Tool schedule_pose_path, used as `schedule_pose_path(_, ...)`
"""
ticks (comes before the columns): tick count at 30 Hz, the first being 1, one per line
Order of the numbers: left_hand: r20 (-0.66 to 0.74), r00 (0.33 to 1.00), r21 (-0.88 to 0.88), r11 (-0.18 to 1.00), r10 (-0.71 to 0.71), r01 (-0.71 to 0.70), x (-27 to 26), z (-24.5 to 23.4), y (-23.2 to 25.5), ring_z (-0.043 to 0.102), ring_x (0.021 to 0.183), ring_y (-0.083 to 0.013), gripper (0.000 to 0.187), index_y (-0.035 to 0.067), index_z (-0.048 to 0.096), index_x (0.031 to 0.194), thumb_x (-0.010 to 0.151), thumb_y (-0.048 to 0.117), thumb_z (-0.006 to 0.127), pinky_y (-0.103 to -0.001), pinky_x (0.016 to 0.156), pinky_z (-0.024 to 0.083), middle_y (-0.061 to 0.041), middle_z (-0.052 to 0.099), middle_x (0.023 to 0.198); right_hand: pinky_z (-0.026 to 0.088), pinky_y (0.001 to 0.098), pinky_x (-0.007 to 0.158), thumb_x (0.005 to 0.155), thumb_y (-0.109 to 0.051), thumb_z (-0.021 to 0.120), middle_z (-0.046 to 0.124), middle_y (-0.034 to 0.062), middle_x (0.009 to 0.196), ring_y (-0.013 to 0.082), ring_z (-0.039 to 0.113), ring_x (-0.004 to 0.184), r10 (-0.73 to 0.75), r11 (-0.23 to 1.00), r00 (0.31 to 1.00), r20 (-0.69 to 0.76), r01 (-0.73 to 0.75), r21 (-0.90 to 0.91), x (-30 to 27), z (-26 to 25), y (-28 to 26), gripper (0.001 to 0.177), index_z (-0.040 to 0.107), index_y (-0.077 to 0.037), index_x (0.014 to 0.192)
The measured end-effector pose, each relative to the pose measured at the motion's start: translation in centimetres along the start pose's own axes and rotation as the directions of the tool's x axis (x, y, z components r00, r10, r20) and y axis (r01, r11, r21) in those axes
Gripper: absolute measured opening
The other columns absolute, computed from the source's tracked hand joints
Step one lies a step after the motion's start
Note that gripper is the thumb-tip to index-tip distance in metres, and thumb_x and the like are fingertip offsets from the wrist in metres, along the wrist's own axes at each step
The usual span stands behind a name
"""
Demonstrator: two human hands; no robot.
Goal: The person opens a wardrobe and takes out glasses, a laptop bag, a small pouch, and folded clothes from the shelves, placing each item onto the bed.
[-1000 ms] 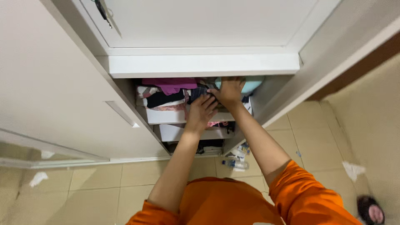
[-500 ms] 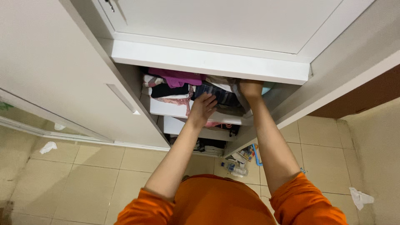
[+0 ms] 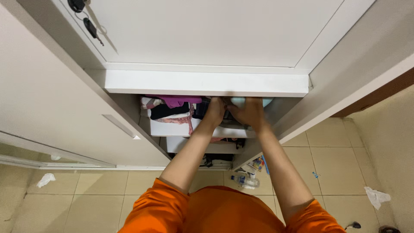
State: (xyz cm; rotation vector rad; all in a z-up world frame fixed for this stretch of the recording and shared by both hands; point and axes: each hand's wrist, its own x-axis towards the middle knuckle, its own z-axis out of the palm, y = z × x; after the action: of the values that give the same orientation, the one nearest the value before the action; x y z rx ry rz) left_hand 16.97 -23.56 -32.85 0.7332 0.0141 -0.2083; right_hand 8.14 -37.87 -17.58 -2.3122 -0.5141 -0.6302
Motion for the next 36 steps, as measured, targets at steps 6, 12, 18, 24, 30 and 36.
schedule_pose_path(6,0.026,0.999,0.305,0.952,0.022,-0.029,-2.2,3.2,2.6,0.056,0.114,-0.0214,0.056,0.01,0.055,0.135,0.104,0.053,0.035,-0.039,0.097,0.045,-0.006,0.061,0.123,0.035,0.0648,0.096,0.066,-0.033,0.094,0.069,0.0239,0.106,0.046,0.062,0.106,-0.125,0.95,0.964,-0.236,0.048,-0.308,0.7,2.5,0.3,0.063,0.07,0.003,0.111)
schedule_pose_path(12,0.139,0.987,-0.172,0.984,0.076,-0.051,-1.6,1.7,2.7,0.048,0.084,-0.0206,0.037,0.012,0.056,0.115,0.12,0.047,0.045,-0.038,0.085,0.045,-0.006,0.052,0.1,0.054,0.0462,0.076,0.093,-0.015,0.077,0.073,0.0135,0.095,0.0342,0.07,0.089,-0.027,0.996,0.98,-0.195,0.01,-0.089,2.0,6.5,11.7,0.019,0.072,-0.003,0.106)
schedule_pose_path(18,0.054,0.994,-0.032,0.995,-0.097,0.099,-2.5,6.8,3.7,0.057,0.078,-0.0216,0.051,0.01,0.06,0.103,0.103,0.056,0.039,-0.039,0.072,0.051,-0.005,0.058,0.085,0.052,0.0505,0.07,0.074,-0.003,0.077,0.072,0.0177,0.084,0.04,0.068,0.08,-0.215,0.886,0.976,-0.042,0.176,-0.43,1.5,3.6,7.2,0.015,0.073,-0.001,0.088)
schedule_pose_path(24,-0.022,0.998,-0.073,0.996,-0.057,0.055,4.1,5.1,-0.3,0.058,0.079,-0.0223,0.051,0.009,0.061,0.103,0.102,0.056,0.041,-0.04,0.074,0.052,-0.006,0.059,0.086,0.054,0.0475,0.077,0.076,-0.001,0.074,0.071,0.0224,0.092,0.0392,0.069,0.084,-0.182,0.929,0.982,-0.049,0.155,-0.337,0.0,3.5,1.9,0.027,0.072,0.001,0.103)
schedule_pose_path(30,-0.056,0.988,-0.048,0.989,-0.143,0.14,1.9,3.9,-2.1,0.059,0.08,-0.0231,0.051,0.008,0.062,0.104,0.101,0.055,0.043,-0.04,0.075,0.053,-0.007,0.06,0.087,0.044,0.059,0.103,0.074,0.0,0.071,0.073,0.0177,0.117,0.0378,0.068,0.11,-0.277,0.888,0.961,0.005,0.258,-0.381,-2.7,0.5,-3.8,0.046,0.072,-0.01,0.119)
schedule_pose_path(36,-0.134,0.968,-0.063,0.976,-0.214,0.207,0.2,4.8,-2.3,0.06,0.082,-0.0238,0.051,0.008,0.062,0.105,0.101,0.055,0.045,-0.04,0.076,0.053,-0.008,0.061,0.089,0.018,0.0838,0.115,0.074,-0.001,0.073,0.069,0.0082,0.1,0.0298,0.066,0.099,-0.283,0.868,0.939,0.198,0.338,-0.365,-5.8,-1.6,-8.4,0.051,0.069,-0.014,0.123)
